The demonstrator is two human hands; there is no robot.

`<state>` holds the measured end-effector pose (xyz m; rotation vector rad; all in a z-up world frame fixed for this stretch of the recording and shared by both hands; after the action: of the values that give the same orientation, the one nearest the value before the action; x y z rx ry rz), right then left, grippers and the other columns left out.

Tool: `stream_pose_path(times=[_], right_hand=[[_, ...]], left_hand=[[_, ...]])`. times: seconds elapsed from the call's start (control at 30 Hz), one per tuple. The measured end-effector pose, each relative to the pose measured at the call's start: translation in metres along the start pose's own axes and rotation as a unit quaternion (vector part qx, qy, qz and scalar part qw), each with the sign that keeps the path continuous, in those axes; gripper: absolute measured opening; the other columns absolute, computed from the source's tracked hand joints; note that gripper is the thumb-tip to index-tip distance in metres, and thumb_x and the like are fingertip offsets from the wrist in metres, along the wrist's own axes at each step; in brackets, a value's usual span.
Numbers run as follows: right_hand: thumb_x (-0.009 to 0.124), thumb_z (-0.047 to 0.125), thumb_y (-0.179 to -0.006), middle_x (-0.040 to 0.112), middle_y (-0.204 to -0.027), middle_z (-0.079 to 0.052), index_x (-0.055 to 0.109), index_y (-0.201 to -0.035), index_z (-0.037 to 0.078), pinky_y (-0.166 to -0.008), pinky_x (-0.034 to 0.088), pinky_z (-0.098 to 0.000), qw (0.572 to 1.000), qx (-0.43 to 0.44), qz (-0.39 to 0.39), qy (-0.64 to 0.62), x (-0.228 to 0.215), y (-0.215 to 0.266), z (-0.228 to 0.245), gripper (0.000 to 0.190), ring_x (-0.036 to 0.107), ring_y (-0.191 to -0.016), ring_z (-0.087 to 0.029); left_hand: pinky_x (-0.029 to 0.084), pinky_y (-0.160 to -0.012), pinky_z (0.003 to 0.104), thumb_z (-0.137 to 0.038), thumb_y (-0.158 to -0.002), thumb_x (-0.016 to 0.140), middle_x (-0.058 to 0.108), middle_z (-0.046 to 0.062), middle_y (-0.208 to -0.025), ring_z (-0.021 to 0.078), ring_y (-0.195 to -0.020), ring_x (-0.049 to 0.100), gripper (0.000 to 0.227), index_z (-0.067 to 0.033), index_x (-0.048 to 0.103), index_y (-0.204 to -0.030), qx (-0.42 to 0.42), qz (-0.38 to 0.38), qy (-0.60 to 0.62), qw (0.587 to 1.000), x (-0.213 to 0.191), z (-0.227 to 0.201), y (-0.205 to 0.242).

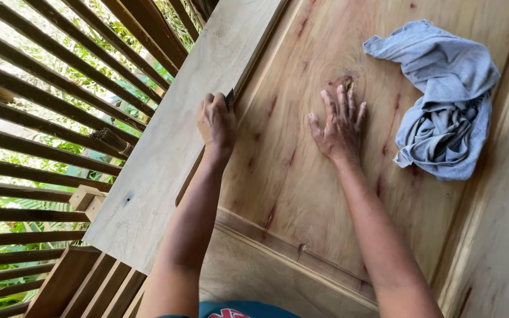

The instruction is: Sanding the recessed edges and flat surfaces of a wooden door panel using a small piece of sandpaper.

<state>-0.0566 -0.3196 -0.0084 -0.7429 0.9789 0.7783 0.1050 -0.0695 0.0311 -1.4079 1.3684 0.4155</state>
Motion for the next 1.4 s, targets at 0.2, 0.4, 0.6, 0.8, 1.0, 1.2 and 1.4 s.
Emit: stream_pose_path(times=[0.2, 0.4, 0.6, 0.8, 1.0, 1.2, 1.4], right_hand=[[0.046, 0.058, -0.099, 0.032, -0.165, -0.015, 0.044, -0.154, 0.023, -0.123, 0.011, -0.0658, 1.000, -0.011, -0.001, -0.007, 0.002, 0.000, -0.001, 0.065, 0.027, -0.154, -0.037], [0.048, 0.055, -0.099, 0.034, -0.165, -0.017, 0.044, -0.154, 0.021, -0.123, 0.012, -0.0651, 1.000, -0.005, -0.004, 0.005, -0.003, 0.002, 0.005, 0.064, 0.028, -0.153, -0.037], [0.048, 0.057, -0.099, 0.033, -0.166, -0.013, 0.045, -0.154, 0.025, -0.123, 0.013, -0.0634, 1.000, -0.004, -0.004, 0.006, 0.001, -0.001, 0.000, 0.064, 0.029, -0.153, -0.036], [0.045, 0.059, -0.099, 0.034, -0.165, -0.014, 0.045, -0.154, 0.024, -0.123, 0.013, -0.0650, 1.000, -0.008, 0.002, 0.002, 0.001, 0.000, -0.001, 0.065, 0.029, -0.153, -0.037], [0.045, 0.058, -0.099, 0.033, -0.165, -0.014, 0.044, -0.155, 0.024, -0.123, 0.013, -0.0645, 1.000, -0.005, -0.006, 0.020, 0.002, 0.002, 0.000, 0.066, 0.028, -0.153, -0.037], [0.046, 0.060, -0.098, 0.031, -0.167, -0.012, 0.043, -0.154, 0.026, -0.124, 0.012, -0.0633, 1.000, -0.001, 0.013, 0.005, -0.001, -0.001, 0.001, 0.066, 0.028, -0.154, -0.035], [0.045, 0.062, -0.097, 0.030, -0.167, -0.010, 0.043, -0.155, 0.027, -0.125, 0.010, -0.0618, 1.000, 0.013, 0.015, 0.003, 0.000, -0.001, -0.001, 0.067, 0.029, -0.154, -0.034]], left_hand=[[0.056, -0.072, 0.043, -0.019, -0.095, 0.072, 0.058, 0.010, -0.086, 0.0322, -0.082, 0.067, 0.016, -0.0065, 0.066, -0.087, -0.032, 0.040, -0.010, 0.999, -0.061, 0.030, 0.064], [0.056, -0.072, 0.047, -0.021, -0.092, 0.072, 0.059, 0.012, -0.088, 0.0354, -0.086, 0.065, 0.018, -0.0055, 0.066, -0.086, -0.037, 0.026, 0.028, 0.999, -0.019, 0.021, 0.032], [0.055, -0.077, 0.046, -0.027, -0.090, 0.068, 0.057, 0.009, -0.088, 0.0335, -0.088, 0.064, 0.018, -0.0093, 0.064, -0.085, -0.006, 0.007, 0.014, 1.000, 0.061, -0.005, -0.043], [0.054, -0.072, 0.048, -0.019, -0.089, 0.071, 0.058, 0.015, -0.087, 0.0381, -0.086, 0.063, 0.017, -0.0046, 0.064, -0.083, 0.028, 0.008, 0.004, 1.000, -0.015, 0.017, 0.029], [0.054, -0.070, 0.047, -0.016, -0.087, 0.072, 0.058, 0.015, -0.086, 0.0378, -0.084, 0.063, 0.016, -0.0025, 0.063, -0.081, 0.036, -0.018, 0.006, 0.999, -0.004, -0.012, -0.001], [0.053, -0.081, 0.047, -0.017, -0.091, 0.063, 0.061, 0.014, -0.097, 0.0379, -0.093, 0.064, 0.012, -0.0059, 0.067, -0.089, 0.023, 0.023, 0.016, 0.999, 0.105, -0.041, -0.093], [0.056, -0.073, 0.053, -0.015, -0.090, 0.066, 0.061, 0.021, -0.092, 0.0450, -0.084, 0.066, 0.016, 0.0010, 0.067, -0.088, 0.019, 0.030, 0.060, 0.998, 0.033, -0.031, -0.044]])
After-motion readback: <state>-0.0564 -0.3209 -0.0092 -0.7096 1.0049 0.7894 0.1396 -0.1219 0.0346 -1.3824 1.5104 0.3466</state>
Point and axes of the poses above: each hand's wrist, its own y-axis away from the middle knuckle, its own x-axis out of the palm, z = x × y, the point moved 8 cm from there along -y, towards the middle knuckle
